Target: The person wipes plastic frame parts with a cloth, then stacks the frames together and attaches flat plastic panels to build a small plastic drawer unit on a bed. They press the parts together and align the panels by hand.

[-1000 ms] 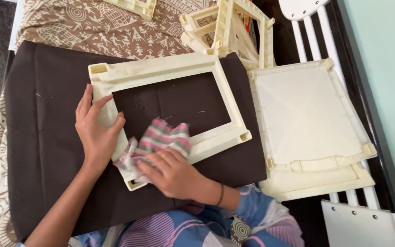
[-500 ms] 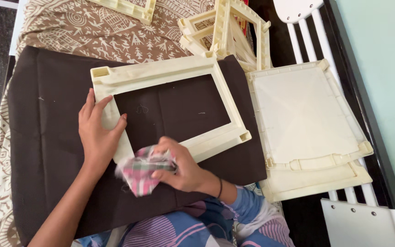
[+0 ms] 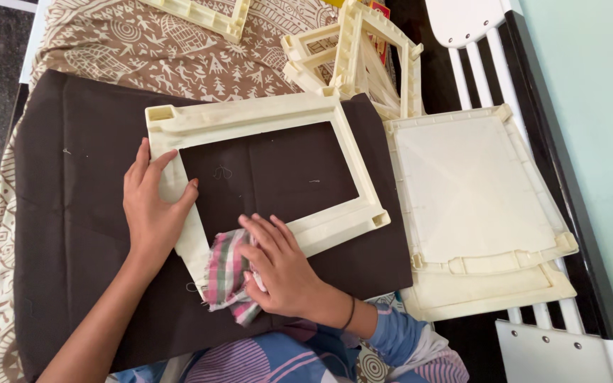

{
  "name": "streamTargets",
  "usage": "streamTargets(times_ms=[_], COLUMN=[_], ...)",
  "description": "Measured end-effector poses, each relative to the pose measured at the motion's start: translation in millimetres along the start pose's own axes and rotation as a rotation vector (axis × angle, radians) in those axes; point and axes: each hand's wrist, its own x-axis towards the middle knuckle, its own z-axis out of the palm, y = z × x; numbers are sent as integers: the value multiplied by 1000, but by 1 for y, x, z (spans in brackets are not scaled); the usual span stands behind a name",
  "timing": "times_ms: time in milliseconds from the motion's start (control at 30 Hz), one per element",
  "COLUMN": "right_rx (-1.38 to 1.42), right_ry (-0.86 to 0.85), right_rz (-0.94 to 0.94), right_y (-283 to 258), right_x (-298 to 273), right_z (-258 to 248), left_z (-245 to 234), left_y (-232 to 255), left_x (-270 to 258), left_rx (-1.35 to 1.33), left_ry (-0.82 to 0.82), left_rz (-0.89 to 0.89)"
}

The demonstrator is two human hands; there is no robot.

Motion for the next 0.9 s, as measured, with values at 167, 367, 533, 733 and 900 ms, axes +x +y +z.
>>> streamTargets(times_ms=[167, 367, 533, 733, 900], right_rx=[-143, -63, -60, 0, -127], right_ry=[-20, 46, 51, 41, 38], right_rz=[-8, -111, -162, -171, -160], right_y=[-7, -20, -35, -24, -8], right_x=[7, 18, 22, 22, 3], right_z=[7, 35, 55, 41, 25], left_z=[1, 1, -2, -4, -3], left_y=[1, 4, 8, 9, 6], left_x=[-1, -2, 0, 6, 5], left_rx=[-20, -11, 21, 47, 74], left_ry=[-5, 27, 0, -34, -8], left_rz=[-19, 3, 15, 25, 48])
